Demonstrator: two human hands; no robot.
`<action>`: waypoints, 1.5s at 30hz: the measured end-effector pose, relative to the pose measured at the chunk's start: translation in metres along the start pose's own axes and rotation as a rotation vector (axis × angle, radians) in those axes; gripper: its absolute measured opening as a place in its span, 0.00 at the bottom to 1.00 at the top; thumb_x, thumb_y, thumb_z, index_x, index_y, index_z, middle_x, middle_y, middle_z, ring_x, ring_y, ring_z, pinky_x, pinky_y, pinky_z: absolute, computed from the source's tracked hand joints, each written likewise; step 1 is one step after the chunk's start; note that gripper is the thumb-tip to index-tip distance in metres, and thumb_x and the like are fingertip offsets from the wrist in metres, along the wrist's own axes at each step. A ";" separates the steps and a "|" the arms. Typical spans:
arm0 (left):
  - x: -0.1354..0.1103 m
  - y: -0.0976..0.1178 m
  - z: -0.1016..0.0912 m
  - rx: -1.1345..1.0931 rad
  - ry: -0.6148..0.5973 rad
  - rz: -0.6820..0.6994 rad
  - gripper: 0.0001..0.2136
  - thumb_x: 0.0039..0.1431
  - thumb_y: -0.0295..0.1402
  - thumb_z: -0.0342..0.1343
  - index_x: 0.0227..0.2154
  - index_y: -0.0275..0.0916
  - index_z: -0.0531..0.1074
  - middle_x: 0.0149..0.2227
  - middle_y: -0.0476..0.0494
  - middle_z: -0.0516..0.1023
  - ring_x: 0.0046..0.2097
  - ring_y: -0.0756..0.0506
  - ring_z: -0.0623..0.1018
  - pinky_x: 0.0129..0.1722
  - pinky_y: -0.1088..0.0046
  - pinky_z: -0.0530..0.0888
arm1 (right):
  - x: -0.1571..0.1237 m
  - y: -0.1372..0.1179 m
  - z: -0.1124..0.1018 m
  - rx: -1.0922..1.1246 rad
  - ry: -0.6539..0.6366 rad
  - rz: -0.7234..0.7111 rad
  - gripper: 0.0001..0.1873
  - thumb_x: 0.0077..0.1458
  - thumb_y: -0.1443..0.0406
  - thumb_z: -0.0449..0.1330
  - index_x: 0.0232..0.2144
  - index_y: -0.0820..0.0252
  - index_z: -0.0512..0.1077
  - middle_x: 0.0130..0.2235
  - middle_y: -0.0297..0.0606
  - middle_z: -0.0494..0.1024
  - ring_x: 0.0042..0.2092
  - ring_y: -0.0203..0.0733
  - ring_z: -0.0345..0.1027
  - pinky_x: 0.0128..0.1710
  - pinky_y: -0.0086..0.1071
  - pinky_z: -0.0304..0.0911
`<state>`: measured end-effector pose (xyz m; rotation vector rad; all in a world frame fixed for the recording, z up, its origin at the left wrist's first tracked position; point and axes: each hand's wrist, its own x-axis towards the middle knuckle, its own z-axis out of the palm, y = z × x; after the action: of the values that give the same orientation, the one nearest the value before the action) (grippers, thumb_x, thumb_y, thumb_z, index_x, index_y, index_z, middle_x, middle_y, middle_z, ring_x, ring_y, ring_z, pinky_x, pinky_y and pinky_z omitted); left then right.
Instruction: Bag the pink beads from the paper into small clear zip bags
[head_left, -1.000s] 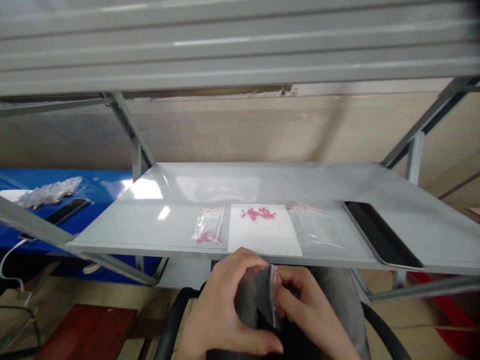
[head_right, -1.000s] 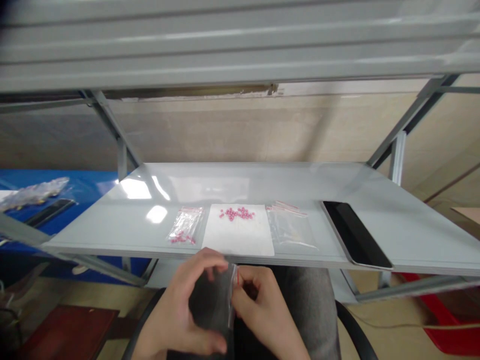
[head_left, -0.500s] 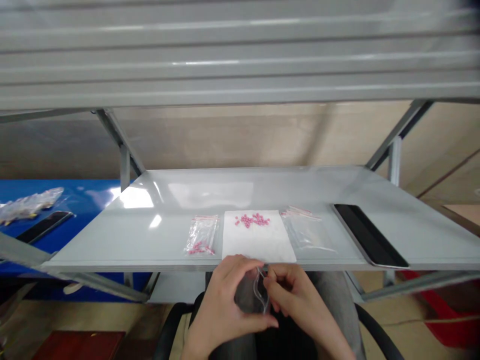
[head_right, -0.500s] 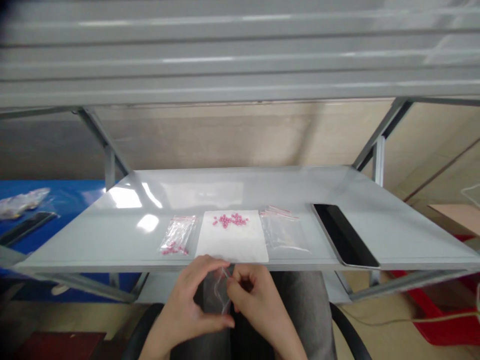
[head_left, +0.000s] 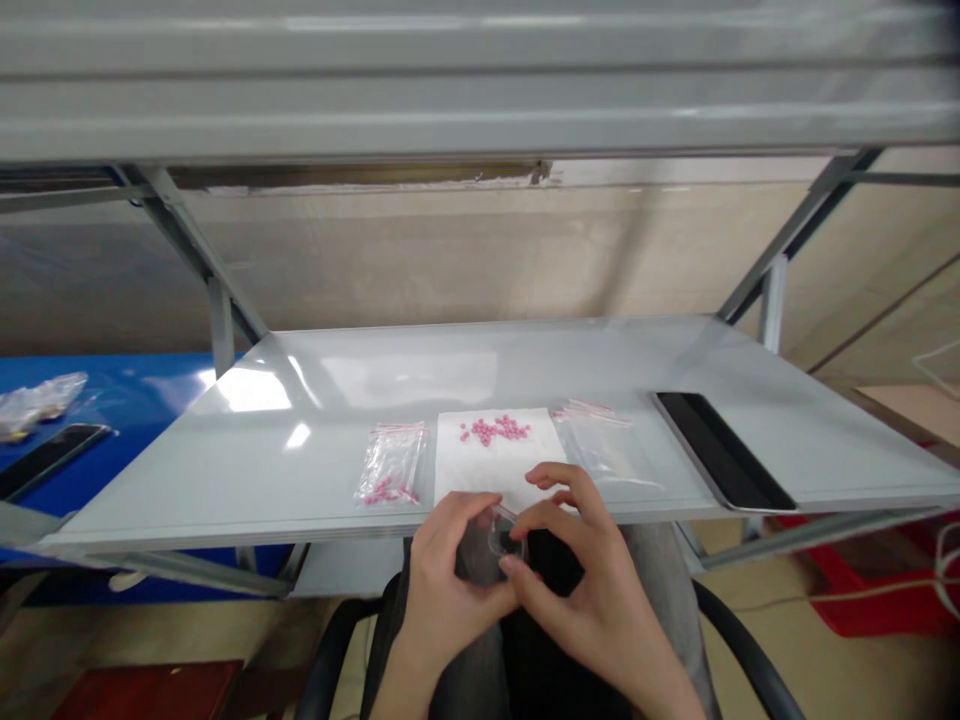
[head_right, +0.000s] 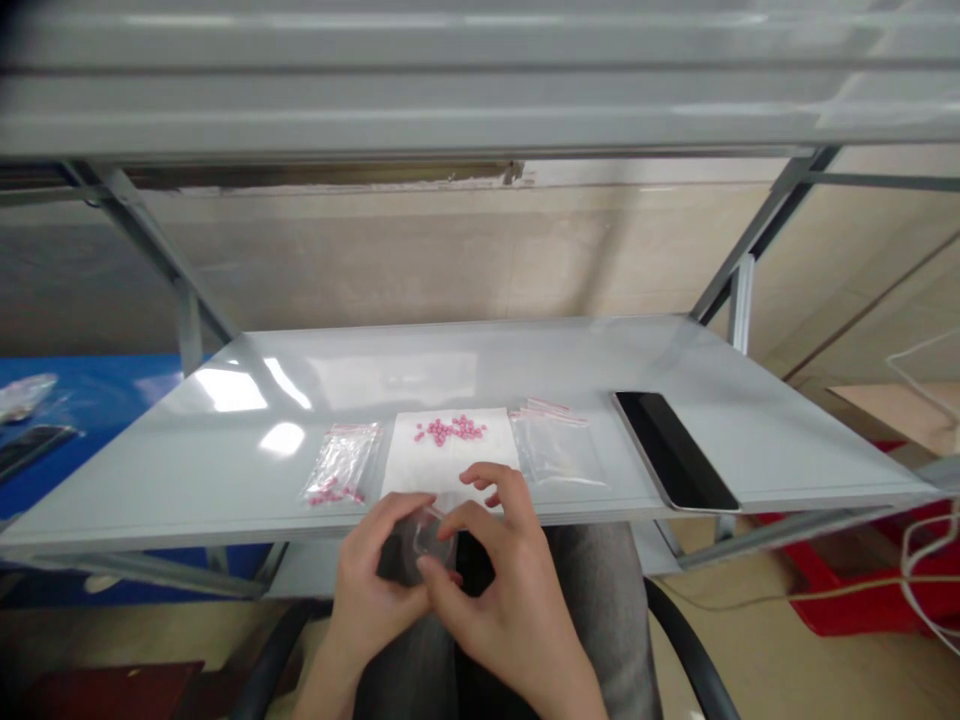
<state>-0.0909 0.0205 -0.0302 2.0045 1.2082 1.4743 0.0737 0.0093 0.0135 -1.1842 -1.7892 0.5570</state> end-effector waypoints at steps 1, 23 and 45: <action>0.000 0.000 0.001 0.008 0.011 -0.001 0.22 0.49 0.32 0.69 0.48 0.44 0.72 0.39 0.46 0.79 0.37 0.44 0.80 0.37 0.68 0.77 | -0.002 0.001 0.002 -0.032 -0.006 -0.008 0.06 0.51 0.69 0.64 0.33 0.55 0.76 0.54 0.44 0.67 0.55 0.52 0.65 0.53 0.42 0.63; 0.004 0.001 -0.004 -0.056 -0.062 -0.128 0.11 0.54 0.30 0.62 0.41 0.42 0.75 0.35 0.48 0.81 0.35 0.45 0.81 0.35 0.70 0.77 | 0.011 0.002 0.011 0.021 -0.153 -0.014 0.10 0.66 0.67 0.58 0.31 0.59 0.73 0.35 0.39 0.76 0.43 0.47 0.68 0.44 0.40 0.63; 0.001 -0.007 0.002 -0.028 0.067 -0.084 0.13 0.55 0.30 0.64 0.44 0.43 0.76 0.38 0.46 0.85 0.39 0.43 0.84 0.41 0.67 0.81 | 0.036 0.041 0.005 -0.198 0.265 -0.027 0.05 0.64 0.66 0.57 0.36 0.59 0.74 0.34 0.39 0.77 0.36 0.44 0.68 0.37 0.36 0.65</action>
<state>-0.0916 0.0255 -0.0355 1.8760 1.2760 1.5198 0.0850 0.0599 -0.0046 -1.3002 -1.6559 0.1973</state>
